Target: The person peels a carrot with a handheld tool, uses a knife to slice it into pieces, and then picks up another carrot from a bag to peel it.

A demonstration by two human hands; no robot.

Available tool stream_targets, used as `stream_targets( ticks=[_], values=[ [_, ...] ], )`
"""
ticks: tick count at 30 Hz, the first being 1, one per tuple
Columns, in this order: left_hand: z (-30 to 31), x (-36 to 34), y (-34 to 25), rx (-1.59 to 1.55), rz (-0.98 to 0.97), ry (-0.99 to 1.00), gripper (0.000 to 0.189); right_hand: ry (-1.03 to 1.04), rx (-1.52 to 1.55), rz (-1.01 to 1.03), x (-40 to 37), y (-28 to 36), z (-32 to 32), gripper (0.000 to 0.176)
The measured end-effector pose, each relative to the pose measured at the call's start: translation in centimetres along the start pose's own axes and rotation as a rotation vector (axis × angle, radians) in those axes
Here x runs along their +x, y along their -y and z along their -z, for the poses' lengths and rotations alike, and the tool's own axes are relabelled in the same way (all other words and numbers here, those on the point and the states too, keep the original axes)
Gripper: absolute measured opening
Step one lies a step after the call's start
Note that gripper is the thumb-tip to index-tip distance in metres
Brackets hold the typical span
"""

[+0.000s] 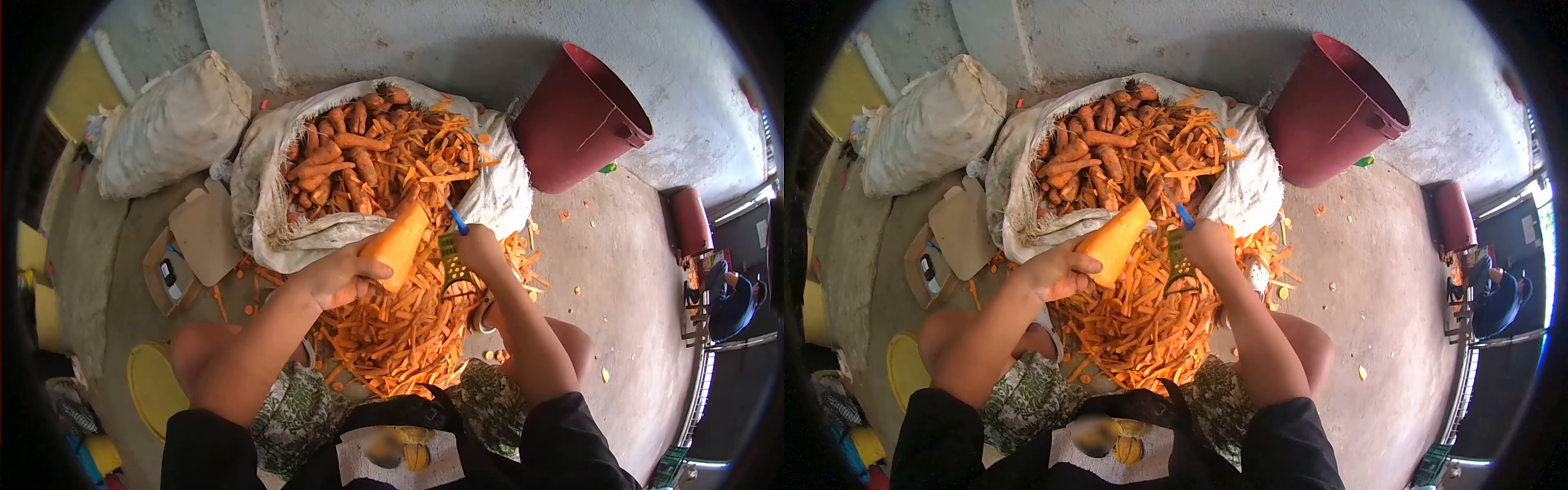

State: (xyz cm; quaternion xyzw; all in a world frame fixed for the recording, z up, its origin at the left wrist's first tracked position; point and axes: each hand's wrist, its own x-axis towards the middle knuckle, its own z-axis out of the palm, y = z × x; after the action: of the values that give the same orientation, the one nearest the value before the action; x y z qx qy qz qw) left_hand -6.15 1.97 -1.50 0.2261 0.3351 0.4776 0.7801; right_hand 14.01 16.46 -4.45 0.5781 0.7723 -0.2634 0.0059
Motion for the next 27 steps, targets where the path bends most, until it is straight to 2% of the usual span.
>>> stream_targets(
  ticks=[2,4,7,10,12,15,17,18,19,20,21,22,24,25,27],
  values=[
    [0.7,0.1,0.2,-0.03,0.001,-0.035,0.062,0.029,0.036,0.02,-2.5,2.5,1.0,0.028],
    [1.4,0.2,0.3,-0.059,0.003,-0.069,0.06,0.152,0.078,0.085,-4.9,4.3,1.7,0.026],
    [1.6,0.4,0.3,-0.121,0.011,-0.049,0.055,0.249,-0.001,0.189,-6.7,5.0,1.3,0.024],
    [1.3,0.4,0.2,-0.069,0.003,-0.071,0.054,0.253,-0.011,0.286,-7.8,4.9,0.8,0.023],
    [1.1,0.3,0.1,-0.033,-0.011,-0.047,0.057,0.284,-0.026,0.281,-7.9,4.9,0.7,0.021],
    [0.6,0.1,0.1,0.01,-0.008,-0.058,0.061,0.19,-0.132,0.345,-7.4,4.4,0.0,0.019],
    [0.5,0.0,0.2,-0.007,0.005,-0.031,0.064,0.205,-0.061,0.087,-5.2,3.4,-0.6,0.018],
    [0.3,-0.1,0.4,-0.028,0.021,0.0,0.067,0.318,0.016,-0.103,-3.3,2.9,0.3,0.021],
    [-0.1,-0.2,0.6,-0.033,0.019,0.003,0.067,0.216,-0.134,0.044,0.3,-1.8,-1.1,0.024],
    [-0.6,-0.5,0.9,0.0,0.023,0.052,0.071,0.171,-0.183,-0.202,3.0,-6.2,-2.5,0.026],
    [-0.8,-0.8,0.9,0.038,0.031,0.099,0.075,0.211,-0.299,-0.182,4.8,-9.4,-3.4,0.028],
    [-0.8,-0.9,0.6,0.044,0.033,0.099,0.075,0.141,-0.217,-0.24,4.6,-8.8,-3.3,0.028],
    [-1.0,-1.1,0.6,0.04,0.012,0.095,0.08,0.168,-0.318,-0.034,4.8,-7.0,-3.7,0.03],
    [-1.1,-1.3,0.4,0.076,0.003,0.056,0.081,0.103,-0.078,-0.144,3.6,-5.0,-3.0,0.032],
    [-0.7,-1.4,0.2,0.077,0.02,0.014,0.08,0.027,-0.015,-0.06,1.8,-2.2,-1.7,0.033]
  ],
)
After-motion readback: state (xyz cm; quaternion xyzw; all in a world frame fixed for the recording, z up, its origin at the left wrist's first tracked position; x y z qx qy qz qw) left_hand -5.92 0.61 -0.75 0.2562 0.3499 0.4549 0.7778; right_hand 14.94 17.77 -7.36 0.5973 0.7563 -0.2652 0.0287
